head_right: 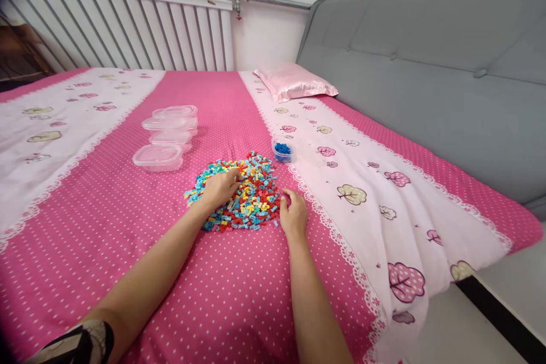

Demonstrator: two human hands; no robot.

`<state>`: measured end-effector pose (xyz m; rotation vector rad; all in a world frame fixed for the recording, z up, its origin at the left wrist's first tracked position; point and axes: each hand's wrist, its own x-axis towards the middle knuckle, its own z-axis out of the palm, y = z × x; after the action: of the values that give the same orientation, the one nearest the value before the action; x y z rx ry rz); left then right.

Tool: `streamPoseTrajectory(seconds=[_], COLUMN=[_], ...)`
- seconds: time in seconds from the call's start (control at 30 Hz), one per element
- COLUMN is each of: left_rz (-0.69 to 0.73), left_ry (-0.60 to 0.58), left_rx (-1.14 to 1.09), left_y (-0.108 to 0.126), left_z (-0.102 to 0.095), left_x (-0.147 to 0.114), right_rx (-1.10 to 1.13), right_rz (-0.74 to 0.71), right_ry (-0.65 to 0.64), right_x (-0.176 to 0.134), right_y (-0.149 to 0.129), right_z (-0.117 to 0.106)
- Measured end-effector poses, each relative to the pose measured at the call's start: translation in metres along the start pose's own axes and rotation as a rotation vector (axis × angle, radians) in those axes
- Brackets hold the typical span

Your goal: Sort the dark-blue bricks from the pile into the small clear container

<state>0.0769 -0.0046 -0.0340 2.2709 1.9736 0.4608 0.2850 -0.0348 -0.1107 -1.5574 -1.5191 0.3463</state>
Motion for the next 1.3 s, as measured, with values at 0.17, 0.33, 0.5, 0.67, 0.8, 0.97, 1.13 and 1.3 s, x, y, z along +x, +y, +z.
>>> streamPoseTrajectory(seconds=[0.17, 0.33, 0.5, 0.67, 0.8, 0.97, 1.13, 1.3], left_rz=[0.004, -0.138, -0.216, -0.344, -0.447, -0.439, -0.443, -0.483], left_ry=[0.022, 0.118, -0.037, -0.169, -0.115, -0.006, -0.012, 0.096], left_rx=[-0.209, -1.056, -1.706, -1.972, -1.849, -1.403, -0.684, -0.177], left_y=[-0.010, -0.020, -0.038, -0.052, -0.053, -0.055, -0.068, -0.086], left_z=[-0.008, -0.032, -0.068, -0.087, -0.087, -0.082, -0.074, -0.065], left_x=[0.005, 0.005, -0.001, -0.005, -0.004, -0.004, -0.007, -0.004], right_rx=[0.016, 0.022, 0.018, 0.011, 0.002, 0.011, 0.007, -0.004], right_rz=[-0.012, -0.019, -0.012, -0.007, -0.001, -0.002, -0.020, -0.036], right_ry=[0.004, 0.017, 0.012, 0.011, 0.005, 0.010, 0.004, 0.010], right_x=[0.000, 0.000, 0.000, 0.000, 0.000, -0.001, -0.001, 0.000], right_y=[0.001, 0.002, 0.003, 0.003, 0.002, 0.002, 0.000, -0.002], right_z=[0.000, 0.001, 0.002, 0.002, 0.001, 0.001, 0.000, -0.002])
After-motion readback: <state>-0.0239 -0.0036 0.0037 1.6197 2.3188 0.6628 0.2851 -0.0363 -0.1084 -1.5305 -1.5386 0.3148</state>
